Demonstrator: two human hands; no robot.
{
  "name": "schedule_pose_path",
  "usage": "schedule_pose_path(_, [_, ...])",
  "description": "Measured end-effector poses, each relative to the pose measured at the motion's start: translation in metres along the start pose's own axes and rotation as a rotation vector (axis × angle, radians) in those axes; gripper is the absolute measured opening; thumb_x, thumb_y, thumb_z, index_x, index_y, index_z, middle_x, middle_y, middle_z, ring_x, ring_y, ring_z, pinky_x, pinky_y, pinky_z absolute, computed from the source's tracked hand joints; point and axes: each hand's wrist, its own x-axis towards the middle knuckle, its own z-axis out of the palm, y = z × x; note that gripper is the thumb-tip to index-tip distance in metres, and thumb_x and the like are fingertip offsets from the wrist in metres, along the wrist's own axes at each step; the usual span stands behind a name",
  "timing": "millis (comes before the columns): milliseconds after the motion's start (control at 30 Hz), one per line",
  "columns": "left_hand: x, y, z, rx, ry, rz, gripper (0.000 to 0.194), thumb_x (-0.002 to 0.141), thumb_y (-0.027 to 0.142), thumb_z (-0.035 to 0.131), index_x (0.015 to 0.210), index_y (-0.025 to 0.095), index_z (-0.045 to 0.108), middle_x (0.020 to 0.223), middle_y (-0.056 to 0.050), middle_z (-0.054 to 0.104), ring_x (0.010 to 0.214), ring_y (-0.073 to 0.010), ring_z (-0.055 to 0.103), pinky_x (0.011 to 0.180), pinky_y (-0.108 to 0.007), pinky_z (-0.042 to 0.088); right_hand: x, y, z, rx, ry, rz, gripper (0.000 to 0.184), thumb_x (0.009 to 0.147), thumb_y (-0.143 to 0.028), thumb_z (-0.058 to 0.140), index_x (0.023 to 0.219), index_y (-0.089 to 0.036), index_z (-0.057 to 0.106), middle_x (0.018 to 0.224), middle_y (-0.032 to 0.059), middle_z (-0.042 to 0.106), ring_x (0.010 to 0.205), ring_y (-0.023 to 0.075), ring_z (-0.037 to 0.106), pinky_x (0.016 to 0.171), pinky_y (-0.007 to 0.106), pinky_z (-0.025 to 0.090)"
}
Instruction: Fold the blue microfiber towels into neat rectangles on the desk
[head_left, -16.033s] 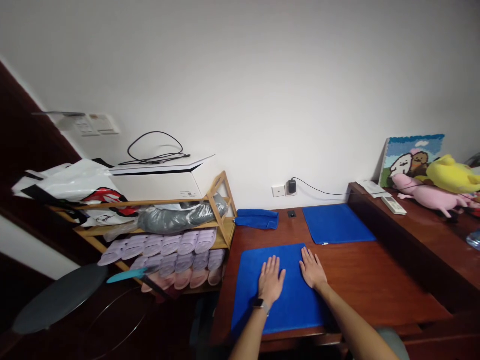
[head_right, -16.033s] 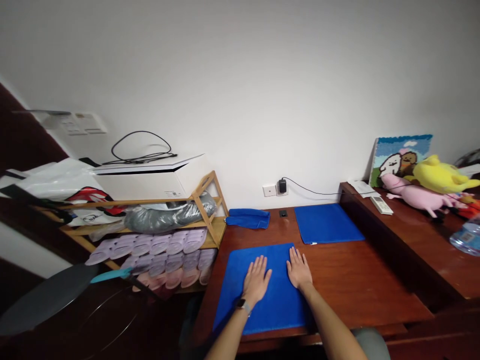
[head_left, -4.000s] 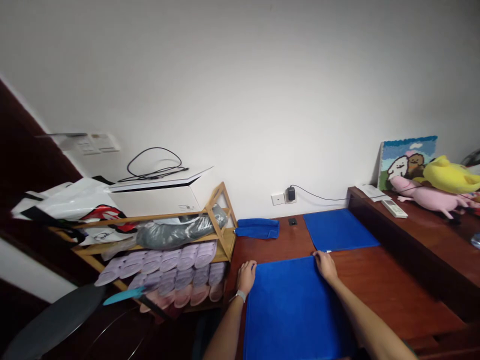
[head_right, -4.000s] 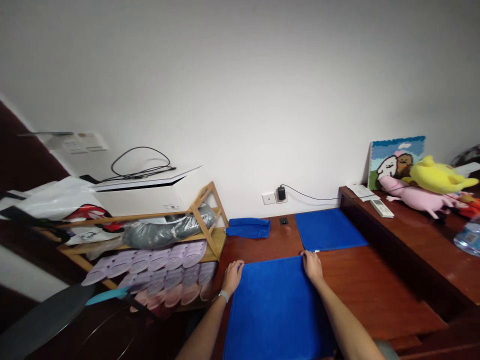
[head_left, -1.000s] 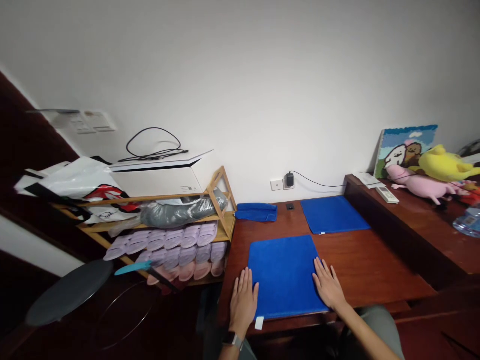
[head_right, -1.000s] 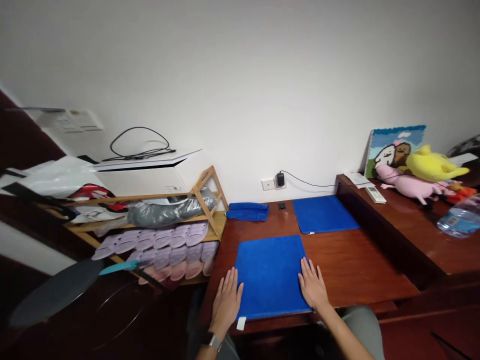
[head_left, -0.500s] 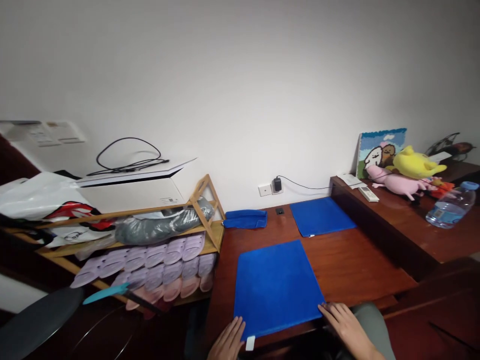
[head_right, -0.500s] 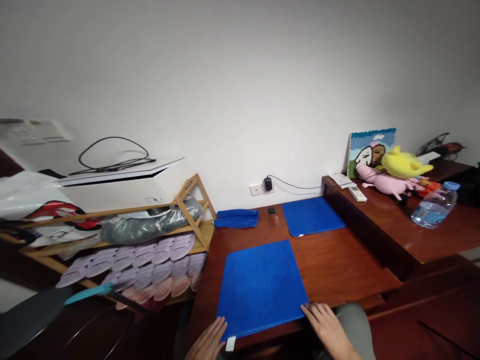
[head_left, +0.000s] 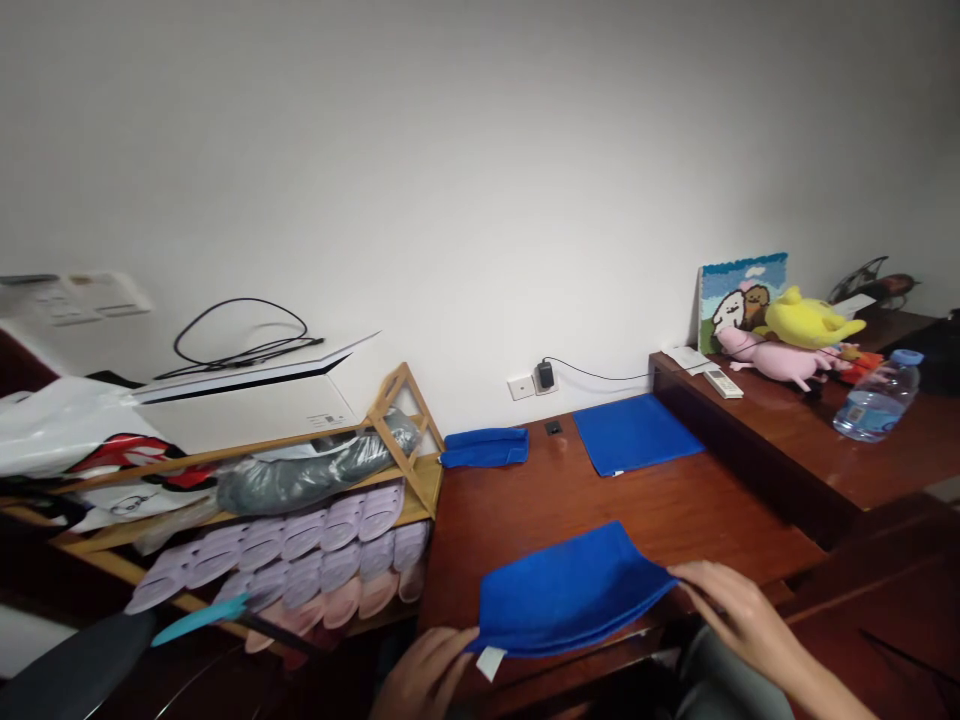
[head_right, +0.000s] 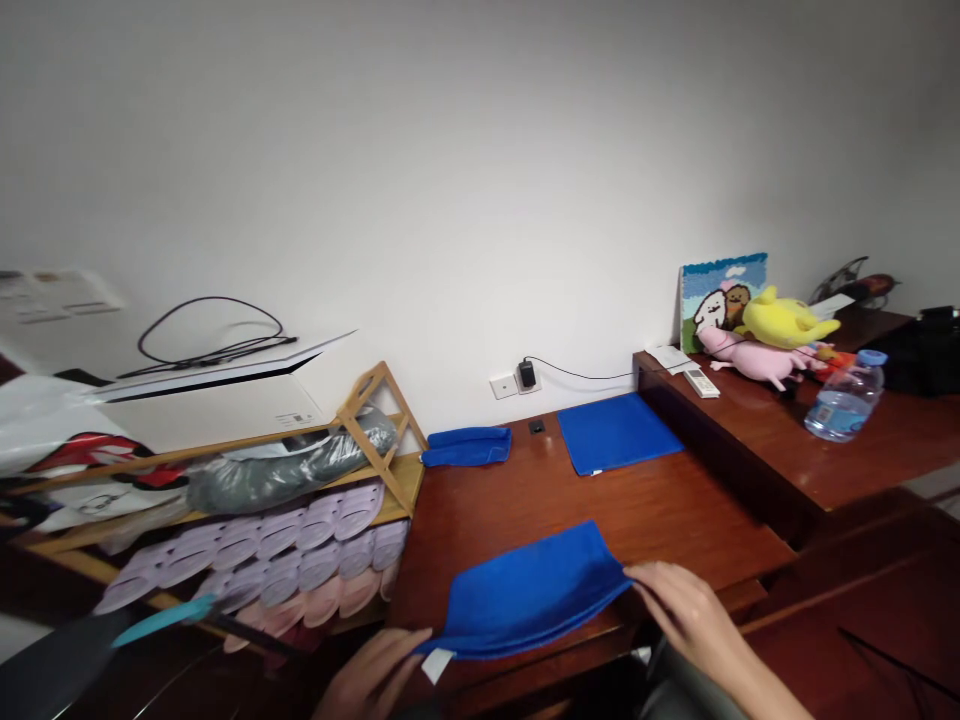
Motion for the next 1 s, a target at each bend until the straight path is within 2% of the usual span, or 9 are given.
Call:
schedule_pose_path(133, [0.067, 0.029, -0.039, -0.185, -0.022, -0.144, 0.027, 0.097, 0.055, 0.061, 0.102, 0.036, 0.081, 0.098, 0.002, 0.083, 0.09, -0.0204, 0.078, 0.085, -0.03, 0.065, 0.03, -0.008, -0.066, 0.018, 0.215, -0.037, 0.029, 0.101, -0.042, 0.056, 0.118, -0.031, 0.078, 0.113, 0.0064, 0.08, 0.103, 0.0251, 0.077, 0.096, 0.039, 0.064])
schedule_pose_path(233, [0.119, 0.043, -0.043, -0.29, -0.1, -0.212, 0.027, 0.092, 0.054, 0.068, 0.098, 0.032, 0.082, 0.097, 0.001, 0.083, 0.09, -0.021, 0.077, 0.084, -0.03, 0.063, 0.051, 0.001, -0.099, 0.102, 0.205, 0.085, 0.029, 0.097, -0.05, 0.061, 0.11, -0.03, 0.079, 0.106, 0.0064, 0.081, 0.081, 0.0231, 0.079, 0.077, 0.034, 0.068])
schedule_pose_path(300, [0.155, 0.047, -0.032, -0.379, -0.17, -0.22, 0.03, 0.091, 0.054, 0.068, 0.098, 0.028, 0.082, 0.099, -0.001, 0.083, 0.09, -0.022, 0.076, 0.083, -0.031, 0.062, 0.067, 0.015, -0.112, 0.17, 0.163, 0.177, 0.032, 0.095, -0.055, 0.063, 0.106, -0.029, 0.079, 0.098, 0.0057, 0.082, 0.069, 0.0219, 0.078, 0.067, 0.031, 0.067])
schedule_pose_path(400, [0.216, 0.048, -0.005, -0.512, -0.244, -0.201, 0.038, 0.088, 0.057, 0.068, 0.096, 0.022, 0.081, 0.097, -0.006, 0.083, 0.087, -0.0233, 0.075, 0.079, -0.032, 0.061, 0.099, 0.05, -0.123, 0.204, 0.159, 0.283, 0.037, 0.094, -0.057, 0.06, 0.106, -0.026, 0.078, 0.087, 0.005, 0.082, 0.073, 0.0243, 0.079, 0.071, 0.033, 0.066])
schedule_pose_path(500, [0.282, 0.044, 0.021, -0.567, -0.249, -0.169, 0.045, 0.085, 0.061, 0.07, 0.096, 0.019, 0.08, 0.091, -0.007, 0.082, 0.082, -0.0233, 0.074, 0.075, -0.033, 0.06, 0.148, 0.087, -0.134, 0.146, 0.176, 0.313, 0.036, 0.095, -0.051, 0.058, 0.104, -0.023, 0.077, 0.088, 0.0065, 0.082, 0.077, 0.0256, 0.079, 0.073, 0.034, 0.065])
schedule_pose_path(600, [0.349, 0.039, 0.037, -0.54, -0.183, -0.123, 0.046, 0.085, 0.06, 0.071, 0.098, 0.017, 0.079, 0.089, -0.007, 0.082, 0.08, -0.0233, 0.074, 0.076, -0.035, 0.059, 0.208, 0.117, -0.15, -0.001, 0.234, 0.304, 0.03, 0.097, -0.039, 0.055, 0.105, -0.019, 0.076, 0.092, 0.0086, 0.082, 0.082, 0.0247, 0.078, 0.078, 0.034, 0.062])
schedule_pose_path(733, [0.42, 0.036, 0.049, -0.322, 0.023, -0.062, 0.033, 0.092, 0.048, 0.068, 0.101, 0.018, 0.08, 0.096, -0.007, 0.082, 0.088, -0.0236, 0.074, 0.085, -0.035, 0.057, 0.279, 0.142, -0.169, -0.24, 0.35, 0.24, 0.03, 0.098, -0.028, 0.052, 0.11, -0.014, 0.075, 0.104, 0.0124, 0.081, 0.094, 0.0244, 0.075, 0.09, 0.037, 0.056])
schedule_pose_path(867, [0.45, 0.033, 0.078, -0.163, 0.186, -0.049, 0.025, 0.098, 0.038, 0.064, 0.105, 0.02, 0.081, 0.1, -0.006, 0.082, 0.09, -0.0215, 0.072, 0.088, -0.034, 0.055, 0.308, 0.175, -0.164, -0.277, 0.444, 0.198, 0.035, 0.101, -0.028, 0.045, 0.117, -0.013, 0.073, 0.11, 0.0131, 0.079, 0.097, 0.0241, 0.073, 0.092, 0.037, 0.055])
schedule_pose_path(1000, [0.43, 0.022, 0.148, -0.12, 0.198, -0.005, 0.024, 0.101, 0.033, 0.061, 0.109, 0.022, 0.08, 0.108, -0.008, 0.081, 0.101, -0.0238, 0.071, 0.097, -0.039, 0.054, 0.291, 0.221, -0.124, -0.374, 0.416, 0.265, 0.036, 0.101, -0.023, 0.041, 0.119, -0.015, 0.071, 0.116, 0.014, 0.076, 0.108, 0.0263, 0.07, 0.099, 0.039, 0.052])
